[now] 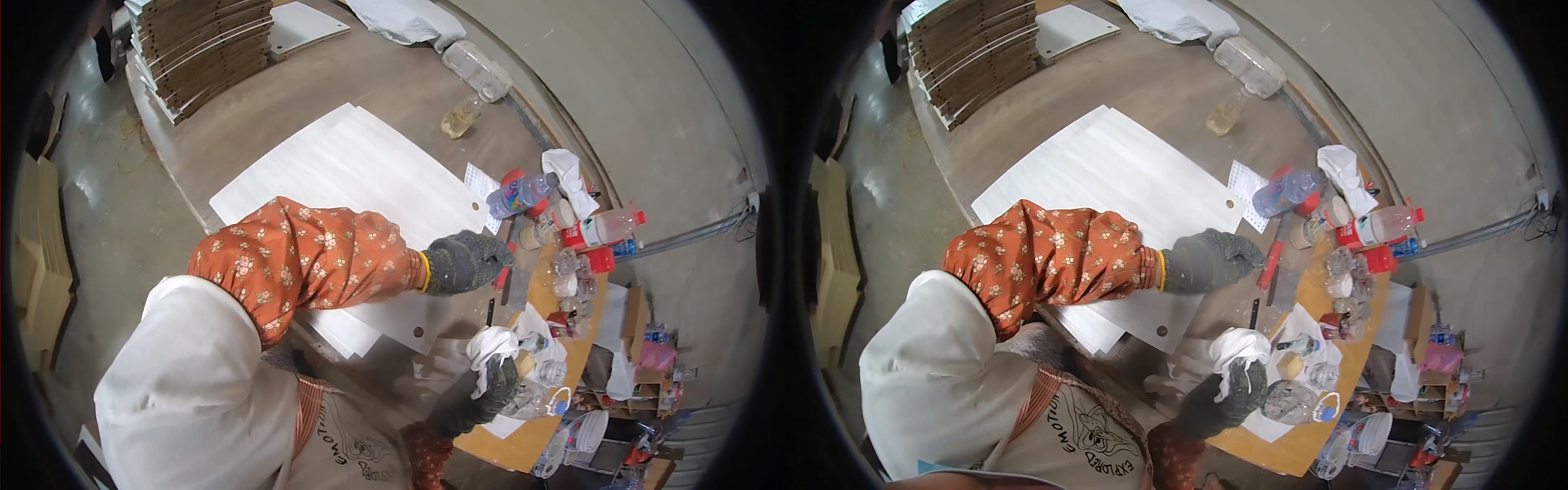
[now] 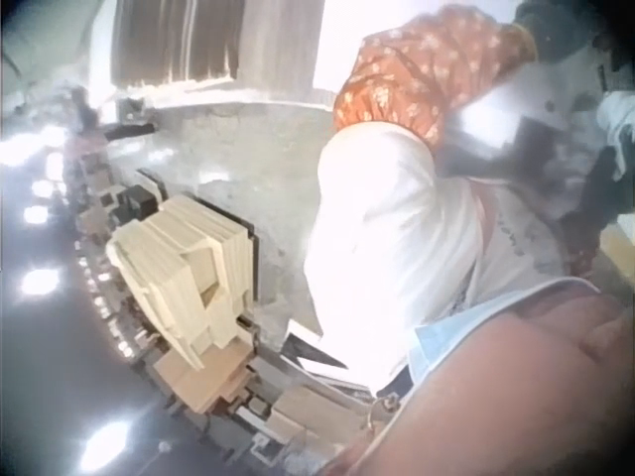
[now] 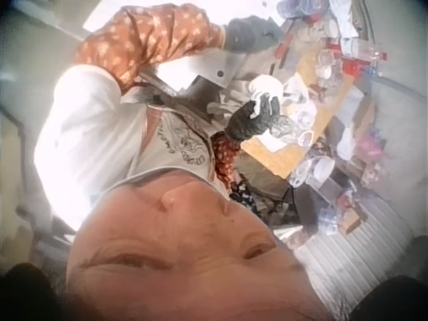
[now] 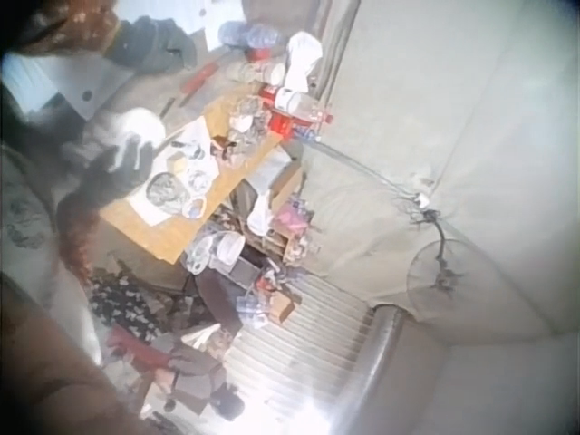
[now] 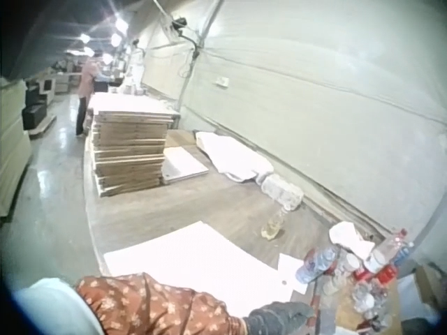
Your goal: The person wipes a white furniture panel with a cloth and a white substance from a container, then places it onto a stack of similar panels.
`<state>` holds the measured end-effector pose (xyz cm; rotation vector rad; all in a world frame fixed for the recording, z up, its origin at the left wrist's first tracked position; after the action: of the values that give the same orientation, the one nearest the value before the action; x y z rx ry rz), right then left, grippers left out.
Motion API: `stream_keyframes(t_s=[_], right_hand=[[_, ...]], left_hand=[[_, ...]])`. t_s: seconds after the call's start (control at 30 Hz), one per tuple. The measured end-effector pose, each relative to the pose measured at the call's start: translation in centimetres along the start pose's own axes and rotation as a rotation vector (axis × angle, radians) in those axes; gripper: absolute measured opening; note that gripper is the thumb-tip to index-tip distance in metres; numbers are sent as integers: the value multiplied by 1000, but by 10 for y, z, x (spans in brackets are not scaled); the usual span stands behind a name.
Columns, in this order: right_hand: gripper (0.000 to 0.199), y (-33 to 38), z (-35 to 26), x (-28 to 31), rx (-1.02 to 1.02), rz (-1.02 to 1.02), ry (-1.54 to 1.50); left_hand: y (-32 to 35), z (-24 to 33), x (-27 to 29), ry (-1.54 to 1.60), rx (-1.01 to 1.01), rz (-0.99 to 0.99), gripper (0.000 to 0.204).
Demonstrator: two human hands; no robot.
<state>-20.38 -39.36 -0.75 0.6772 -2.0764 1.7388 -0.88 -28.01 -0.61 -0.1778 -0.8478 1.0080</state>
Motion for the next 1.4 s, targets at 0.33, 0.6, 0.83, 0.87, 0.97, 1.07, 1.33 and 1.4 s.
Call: stream_keyframes(t_s=[0.33, 0.6, 0.83, 0.87, 0.97, 1.07, 1.33, 1.4], right_hand=[[17, -3, -42, -10, -37, 64, 185], [33, 23, -66, 40, -303, -124, 326], [46, 32, -93, 70, -350, 26, 253], [46, 41, -104, 74, -369, 44, 260], [44, 54, -112, 87, -411, 69, 293], [43, 64, -120, 93, -431, 78, 323], [37, 67, -125, 118, -446, 40, 402], [37, 73, -121, 120, -402, 63, 397]], left_hand=[[15, 13, 27, 101, 39, -180, 29], [8, -34, 78, -260, -590, -512, 45], [-5, -9, 65, -200, -1014, -591, 49], [0, -6, 61, -150, -1011, -650, 47], [-7, 12, 51, -273, -784, -877, 33], [-11, 15, 44, -246, -701, -932, 34], [-27, -10, 24, -207, -701, -736, 34], [-36, -33, 25, -204, -665, -578, 36]])
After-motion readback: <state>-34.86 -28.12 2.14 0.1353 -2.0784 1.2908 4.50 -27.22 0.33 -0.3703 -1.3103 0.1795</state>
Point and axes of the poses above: each hand's wrist, its own y-axis away from the middle knuckle, its own x-axis out of the back of the hand, z = x × y, the point moved 2 cm from there along -y, towards the middle knuckle, and after that the axes turned 12 degrees about y, right-handed, at the moved point
